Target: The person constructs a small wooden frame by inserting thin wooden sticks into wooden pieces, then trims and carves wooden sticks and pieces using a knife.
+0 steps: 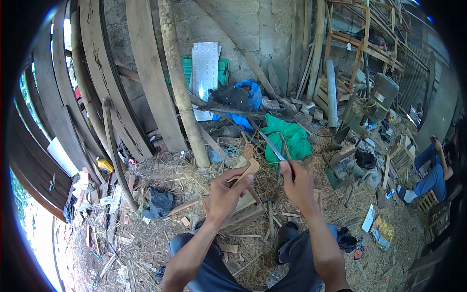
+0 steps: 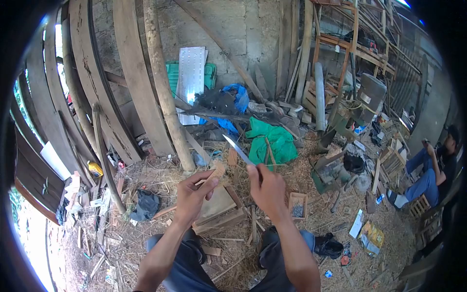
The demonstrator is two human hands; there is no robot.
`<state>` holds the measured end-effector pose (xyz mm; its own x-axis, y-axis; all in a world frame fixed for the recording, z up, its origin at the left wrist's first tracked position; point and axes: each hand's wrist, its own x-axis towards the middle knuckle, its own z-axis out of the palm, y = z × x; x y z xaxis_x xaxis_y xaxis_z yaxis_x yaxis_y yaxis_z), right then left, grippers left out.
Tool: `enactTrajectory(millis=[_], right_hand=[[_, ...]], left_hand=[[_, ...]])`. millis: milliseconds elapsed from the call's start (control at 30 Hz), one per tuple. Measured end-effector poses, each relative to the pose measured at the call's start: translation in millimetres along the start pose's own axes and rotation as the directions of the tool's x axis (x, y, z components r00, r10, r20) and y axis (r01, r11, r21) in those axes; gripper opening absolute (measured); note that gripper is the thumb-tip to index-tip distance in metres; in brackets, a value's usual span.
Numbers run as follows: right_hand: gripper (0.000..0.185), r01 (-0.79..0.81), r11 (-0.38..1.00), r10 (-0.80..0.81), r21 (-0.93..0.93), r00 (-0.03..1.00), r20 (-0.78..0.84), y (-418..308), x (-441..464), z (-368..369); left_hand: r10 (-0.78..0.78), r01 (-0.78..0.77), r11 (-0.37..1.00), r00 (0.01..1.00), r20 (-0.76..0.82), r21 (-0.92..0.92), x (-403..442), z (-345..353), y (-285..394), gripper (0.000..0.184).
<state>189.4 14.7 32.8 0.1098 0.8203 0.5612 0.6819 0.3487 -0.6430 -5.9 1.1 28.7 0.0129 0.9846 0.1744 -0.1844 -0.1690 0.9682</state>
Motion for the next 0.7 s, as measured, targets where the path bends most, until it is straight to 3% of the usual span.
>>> enactTrajectory(millis=[67, 100, 167, 267, 467, 533, 600, 667, 700], right_hand=[[0.034, -0.115, 0.957, 0.083, 0.265, 0.988, 0.128, -6.4, -2.7, 4.0], [0.034, -0.120, 0.958, 0.088, 0.262, 0.988, 0.128, -12.0, -1.5, 3.2], [0.027, -0.233, 0.819, 0.102, 0.525, 0.958, 0.267, -22.6, -0.9, -0.8], [0.019, -0.177, 0.777, 0.039, 0.604, 0.971, 0.234, -11.8, -4.6, 9.9], [0.018, -0.237, 0.797, 0.037, 0.556, 0.937, 0.347, -16.2, -9.8, 5.7], [0.019, -0.286, 0.768, 0.075, 0.572, 0.929, 0.364, -24.7, -5.7, -6.0], [0.021, -0.331, 0.738, 0.113, 0.588, 0.920, 0.376, -23.0, -3.1, -13.5], [0.024, -0.178, 0.904, 0.148, 0.388, 0.983, 0.107, -9.4, 1.5, -15.6], [0.024, -0.171, 0.904, 0.141, 0.392, 0.984, 0.105, -0.9, 4.1, -13.7]], left_hand=[[-0.015, 0.015, 1.000, 1.000, 0.005, 0.010, -3.2, -1.0, -1.9, 0.031], [-0.018, 0.017, 0.999, 1.000, 0.024, 0.029, -2.5, -0.5, -0.2, 0.030], [-0.026, 0.024, 0.999, 0.999, 0.044, 0.042, -2.3, 2.4, -1.0, 0.030], [0.005, -0.010, 0.998, 0.995, 0.095, 0.056, -4.5, 4.4, -2.6, 0.032], [-0.188, 0.188, 0.982, 0.957, 0.220, 0.020, -6.1, 3.3, 3.2, 0.028], [-0.223, 0.284, 0.922, 0.945, 0.239, -0.264, -2.8, 5.0, -2.6, 0.022], [-0.251, 0.322, 0.877, 0.940, 0.231, -0.357, 0.2, -0.4, -3.8, 0.020], [-0.282, 0.357, 0.777, 0.934, 0.220, -0.518, 3.7, -7.7, -2.8, 0.017], [-0.275, 0.349, 0.781, 0.937, 0.217, -0.518, 5.3, -11.1, -2.6, 0.017]])
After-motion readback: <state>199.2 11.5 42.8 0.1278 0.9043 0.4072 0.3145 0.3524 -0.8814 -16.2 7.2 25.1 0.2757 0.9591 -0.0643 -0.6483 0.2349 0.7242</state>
